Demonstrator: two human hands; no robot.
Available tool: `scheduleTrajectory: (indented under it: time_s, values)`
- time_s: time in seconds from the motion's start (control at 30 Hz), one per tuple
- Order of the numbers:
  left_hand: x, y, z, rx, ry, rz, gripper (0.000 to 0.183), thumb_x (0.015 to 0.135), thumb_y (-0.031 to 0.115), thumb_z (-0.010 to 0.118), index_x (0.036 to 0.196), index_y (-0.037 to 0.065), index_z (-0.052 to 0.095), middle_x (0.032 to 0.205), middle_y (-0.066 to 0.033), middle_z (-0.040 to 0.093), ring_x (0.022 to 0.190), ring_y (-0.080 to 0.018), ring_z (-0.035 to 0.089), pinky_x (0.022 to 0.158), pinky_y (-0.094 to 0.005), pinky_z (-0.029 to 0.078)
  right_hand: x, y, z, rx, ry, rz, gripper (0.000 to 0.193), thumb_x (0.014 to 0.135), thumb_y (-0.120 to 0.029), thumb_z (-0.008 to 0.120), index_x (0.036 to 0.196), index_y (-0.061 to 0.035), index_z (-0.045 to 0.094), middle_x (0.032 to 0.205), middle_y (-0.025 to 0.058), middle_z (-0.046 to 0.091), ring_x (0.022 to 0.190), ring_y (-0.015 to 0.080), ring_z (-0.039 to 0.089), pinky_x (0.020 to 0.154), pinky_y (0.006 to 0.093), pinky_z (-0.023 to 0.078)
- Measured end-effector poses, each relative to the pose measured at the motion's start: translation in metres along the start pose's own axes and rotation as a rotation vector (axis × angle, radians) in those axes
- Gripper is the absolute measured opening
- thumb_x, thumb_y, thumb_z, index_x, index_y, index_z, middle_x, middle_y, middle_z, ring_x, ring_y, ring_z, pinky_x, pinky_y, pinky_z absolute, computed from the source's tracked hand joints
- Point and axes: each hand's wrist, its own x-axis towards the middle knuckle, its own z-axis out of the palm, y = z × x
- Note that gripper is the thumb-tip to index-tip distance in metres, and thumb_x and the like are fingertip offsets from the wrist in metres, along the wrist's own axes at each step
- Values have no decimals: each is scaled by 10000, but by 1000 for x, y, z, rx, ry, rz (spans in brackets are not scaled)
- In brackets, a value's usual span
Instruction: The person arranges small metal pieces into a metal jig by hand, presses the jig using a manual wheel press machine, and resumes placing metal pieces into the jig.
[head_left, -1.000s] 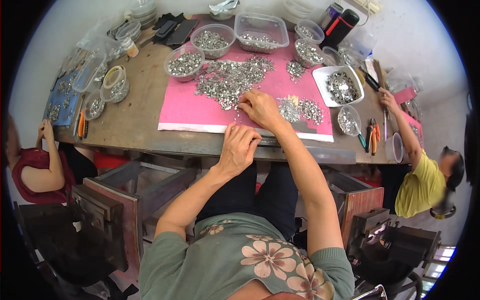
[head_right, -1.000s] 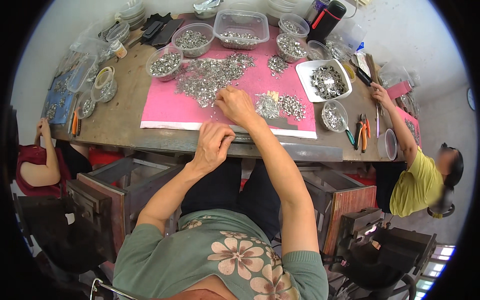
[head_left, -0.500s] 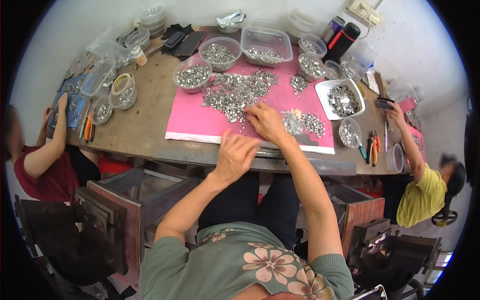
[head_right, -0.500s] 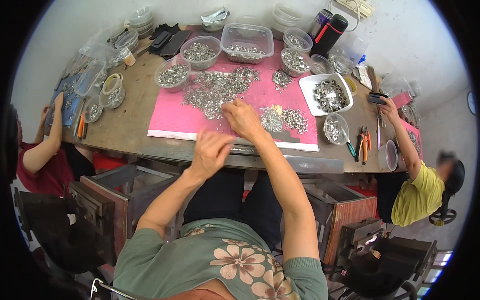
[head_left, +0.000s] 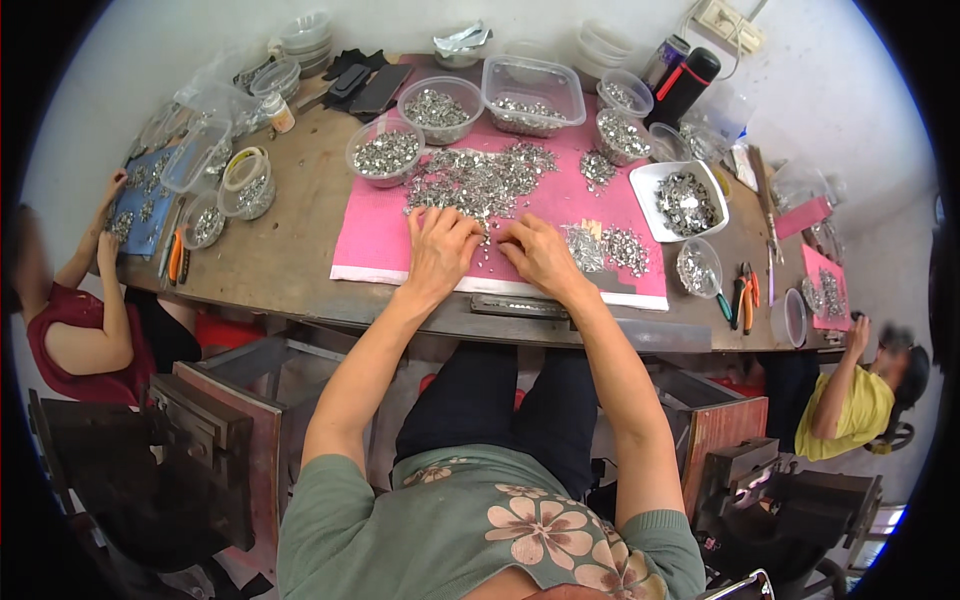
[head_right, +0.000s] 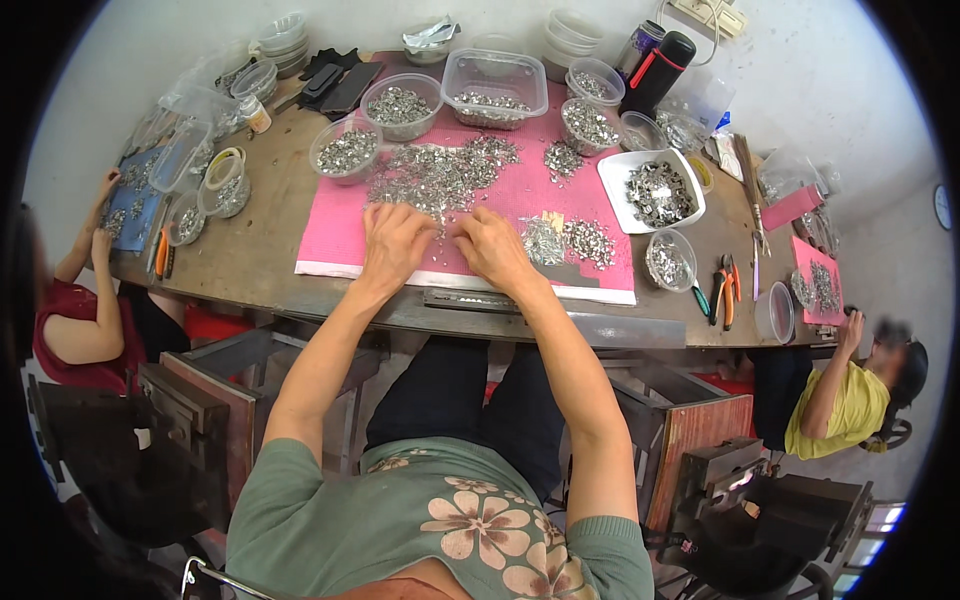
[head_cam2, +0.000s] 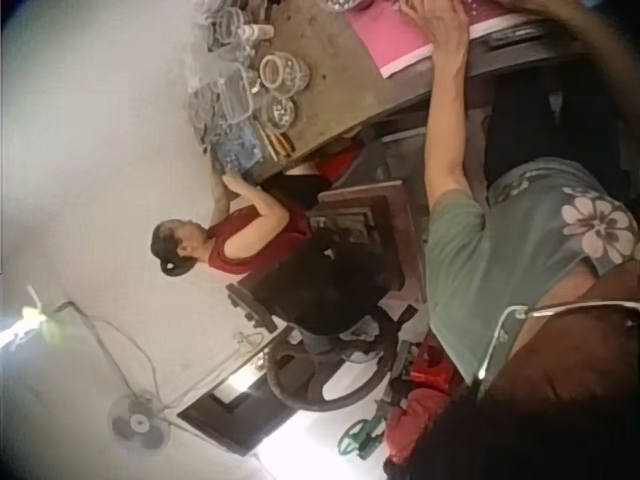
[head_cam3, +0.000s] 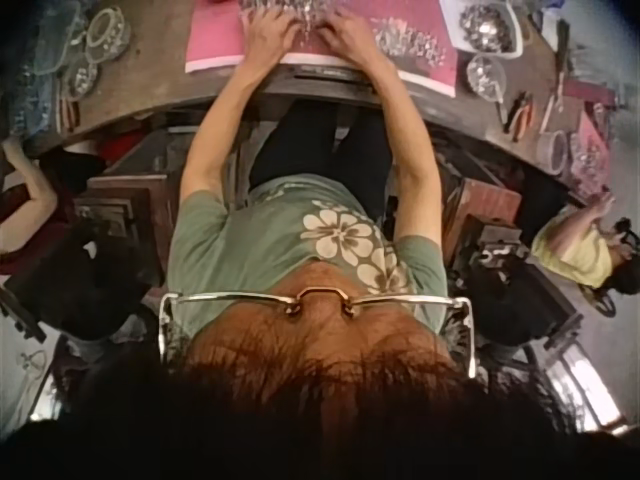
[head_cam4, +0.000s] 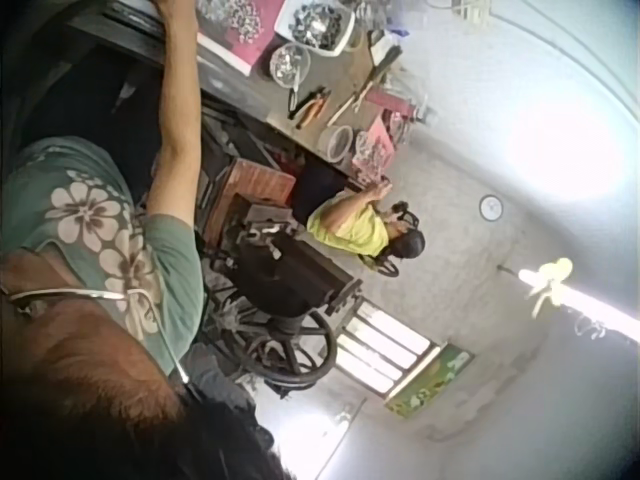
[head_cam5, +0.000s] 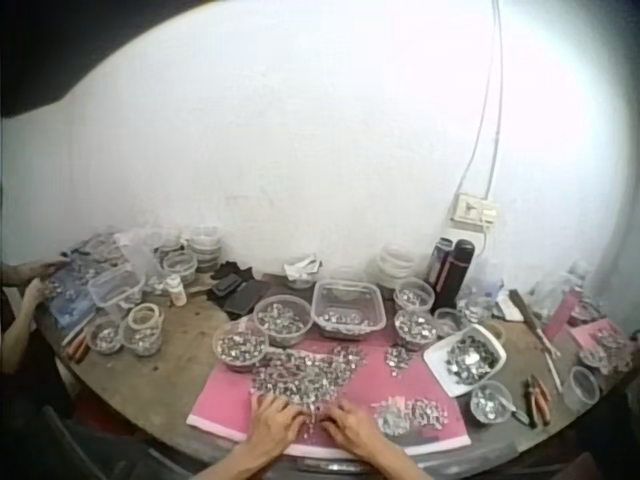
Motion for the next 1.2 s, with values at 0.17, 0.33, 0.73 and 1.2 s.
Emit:
scheduleTrajectory:
  time_s: [0.17, 0.33, 0.73, 1.2]
  values:
    - [-14, 8, -21, -53, 40, -17, 70, 832, 141, 757, 889, 111, 730, 919, -28, 651, 950, -250, 584, 984, -451, 342, -5, 2, 2, 68, 31, 35, 132, 862, -111, 708, 902, 2, 651, 869, 189, 595, 847, 405, 607, 749, 494, 493]
    - [-36, 3, -38, -34, -7, -52, 45, 848, 129, 740, 892, 119, 743, 912, -23, 634, 949, -238, 569, 965, -462, 345, -9, 3, 4, 99, 47, 57, 111, 859, -98, 719, 884, -5, 663, 865, 178, 593, 851, 394, 604, 752, 485, 494]
    - [-32, 12, -31, 9, -36, -106, 91, 839, 196, 771, 901, 129, 761, 867, -26, 581, 944, -232, 556, 1003, -485, 330, -8, -3, 6, -112, 41, -63, 84, 862, -102, 717, 908, -35, 701, 870, 139, 600, 873, 354, 608, 784, 456, 495]
    - [-53, 21, -35, -801, 89, -440, 82, 954, 40, 688, 1030, 15, 670, 980, -70, 718, 926, -144, 677, 831, -278, 523, -11, -7, 6, -88, 22, -52, 103, 862, -87, 705, 929, -15, 674, 874, 153, 597, 874, 372, 605, 792, 465, 492]
